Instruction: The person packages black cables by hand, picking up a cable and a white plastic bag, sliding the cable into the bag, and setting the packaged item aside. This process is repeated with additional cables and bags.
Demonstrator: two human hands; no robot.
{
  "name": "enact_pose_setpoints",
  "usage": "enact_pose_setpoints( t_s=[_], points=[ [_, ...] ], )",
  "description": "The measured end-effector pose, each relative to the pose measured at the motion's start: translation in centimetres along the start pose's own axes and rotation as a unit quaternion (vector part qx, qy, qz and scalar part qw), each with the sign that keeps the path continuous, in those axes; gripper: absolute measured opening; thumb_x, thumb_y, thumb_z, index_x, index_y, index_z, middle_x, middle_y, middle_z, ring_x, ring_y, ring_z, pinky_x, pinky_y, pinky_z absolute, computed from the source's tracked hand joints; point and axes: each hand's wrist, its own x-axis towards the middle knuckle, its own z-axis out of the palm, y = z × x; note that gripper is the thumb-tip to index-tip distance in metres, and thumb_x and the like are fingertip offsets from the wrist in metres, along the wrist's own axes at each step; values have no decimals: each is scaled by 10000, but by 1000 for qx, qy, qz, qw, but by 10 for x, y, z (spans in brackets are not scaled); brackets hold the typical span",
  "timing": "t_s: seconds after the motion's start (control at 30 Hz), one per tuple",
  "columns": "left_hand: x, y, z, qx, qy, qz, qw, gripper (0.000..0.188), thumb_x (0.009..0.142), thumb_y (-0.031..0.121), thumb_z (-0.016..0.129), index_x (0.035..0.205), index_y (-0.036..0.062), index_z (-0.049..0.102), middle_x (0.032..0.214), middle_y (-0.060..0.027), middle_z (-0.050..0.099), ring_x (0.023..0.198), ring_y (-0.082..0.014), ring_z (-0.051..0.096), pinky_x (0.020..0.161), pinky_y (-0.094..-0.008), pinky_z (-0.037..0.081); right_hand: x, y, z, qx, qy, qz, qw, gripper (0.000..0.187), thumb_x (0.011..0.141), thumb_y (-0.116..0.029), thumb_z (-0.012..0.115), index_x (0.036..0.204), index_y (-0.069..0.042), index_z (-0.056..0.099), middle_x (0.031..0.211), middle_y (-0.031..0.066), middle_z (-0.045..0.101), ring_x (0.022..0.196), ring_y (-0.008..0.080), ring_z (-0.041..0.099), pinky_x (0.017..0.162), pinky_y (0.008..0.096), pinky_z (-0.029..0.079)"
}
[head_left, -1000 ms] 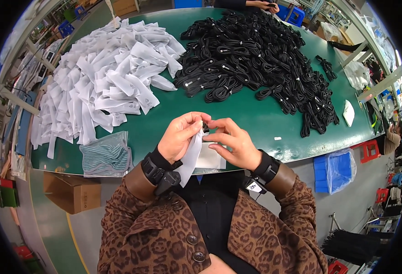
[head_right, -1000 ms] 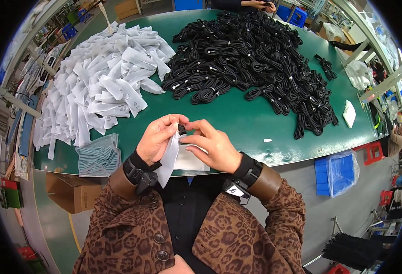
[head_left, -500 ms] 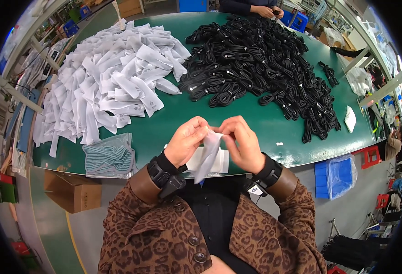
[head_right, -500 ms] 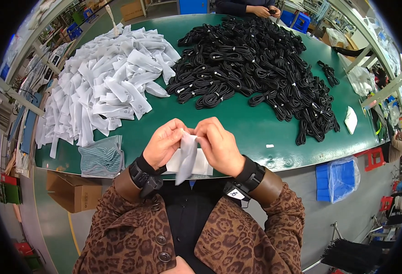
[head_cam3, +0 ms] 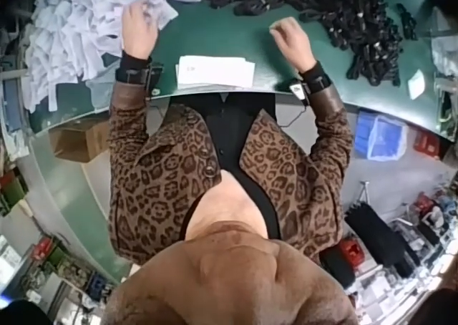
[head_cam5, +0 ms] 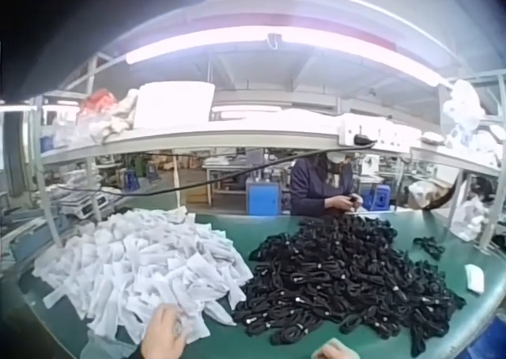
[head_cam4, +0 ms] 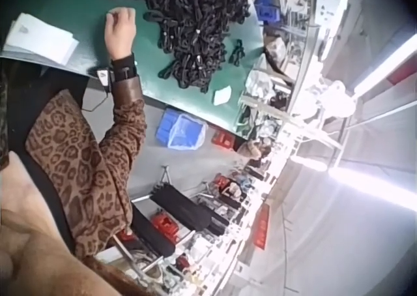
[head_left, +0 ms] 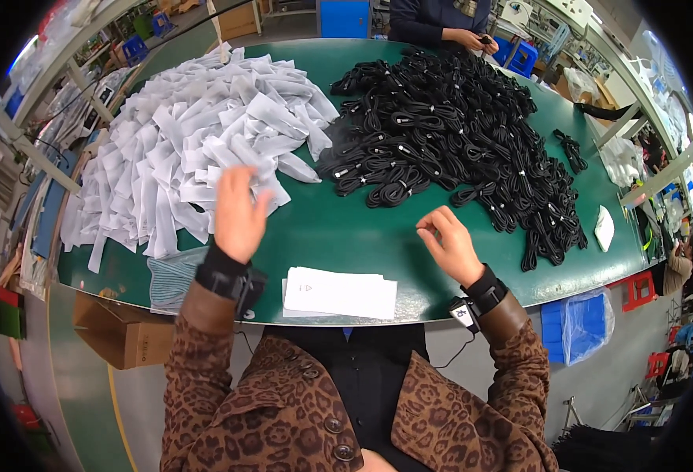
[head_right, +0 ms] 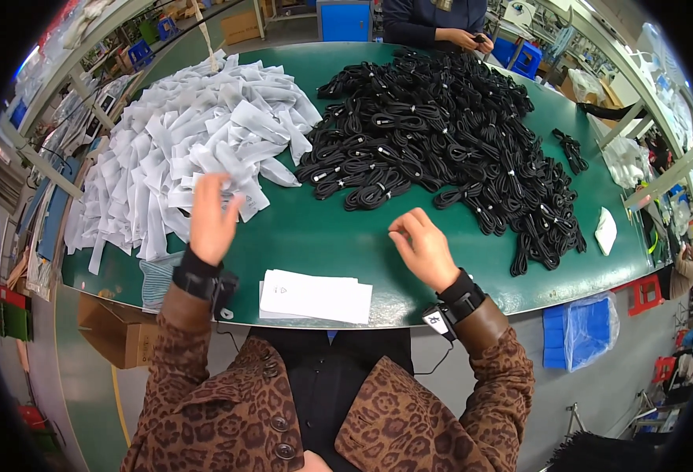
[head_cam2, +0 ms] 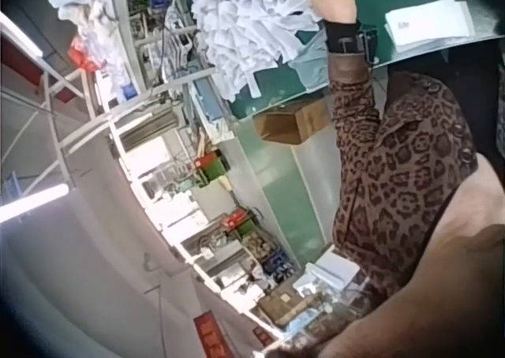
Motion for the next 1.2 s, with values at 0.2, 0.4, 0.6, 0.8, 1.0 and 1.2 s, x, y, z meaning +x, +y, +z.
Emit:
enact_pose_setpoints(
  t_s=[0.2, 0.4, 0.6, 0.8, 1.0, 1.2],
  points=[
    [-95, 52, -15, -133, -178, -17, 975, 528, 758, 101, 792, 1230, 7, 572, 1302, -179, 542, 1282, -383, 493, 1059, -437, 417, -5, 27, -34, -109, -36, 9, 993, 97, 862, -44, 684, 945, -20, 640, 910, 99, 589, 758, 232, 620, 661, 319, 515],
    [-158, 65, -47, -243, -179, -72, 951, 409, 733, 50, 792, 1112, 4, 644, 1194, -163, 627, 1191, -360, 590, 988, -417, 480, 19, 33, -111, -175, -204, 39, 962, 186, 825, -139, 741, 943, -27, 653, 859, 115, 625, 770, 277, 653, 665, 369, 529],
    [-194, 58, -85, -228, -148, -140, 952, 152, 758, 9, 761, 897, 10, 702, 859, -124, 695, 820, -312, 681, 735, -367, 543, 78, 8, -186, -275, -154, 114, 942, 297, 779, -189, 782, 990, -10, 676, 859, 144, 657, 776, 292, 660, 695, 371, 527],
    [-214, 59, -101, -200, -148, -258, 934, 73, 793, 30, 729, 859, 8, 707, 801, -142, 685, 743, -307, 677, 672, -358, 529, 173, 25, -70, -219, -78, -120, 965, 279, 861, -213, 720, 1074, -40, 671, 1022, 151, 652, 999, 348, 637, 866, 407, 525],
    [-199, 65, -97, -175, -141, -221, 949, 67, 815, 45, 722, 861, 0, 702, 789, -134, 687, 732, -295, 674, 665, -343, 524, 231, 81, 102, -251, -138, -161, 944, 466, 903, -379, 632, 1276, -101, 602, 1291, 106, 590, 1187, 332, 560, 933, 481, 487],
    [-195, 62, -94, -188, -141, -233, 944, 109, 780, 50, 751, 877, 23, 710, 802, -127, 684, 738, -303, 671, 669, -357, 528, 226, 75, 128, -299, -238, -56, 923, 624, 936, -525, 547, 1407, -119, 503, 1474, 91, 463, 1280, 351, 494, 1007, 520, 416]
  ],
)
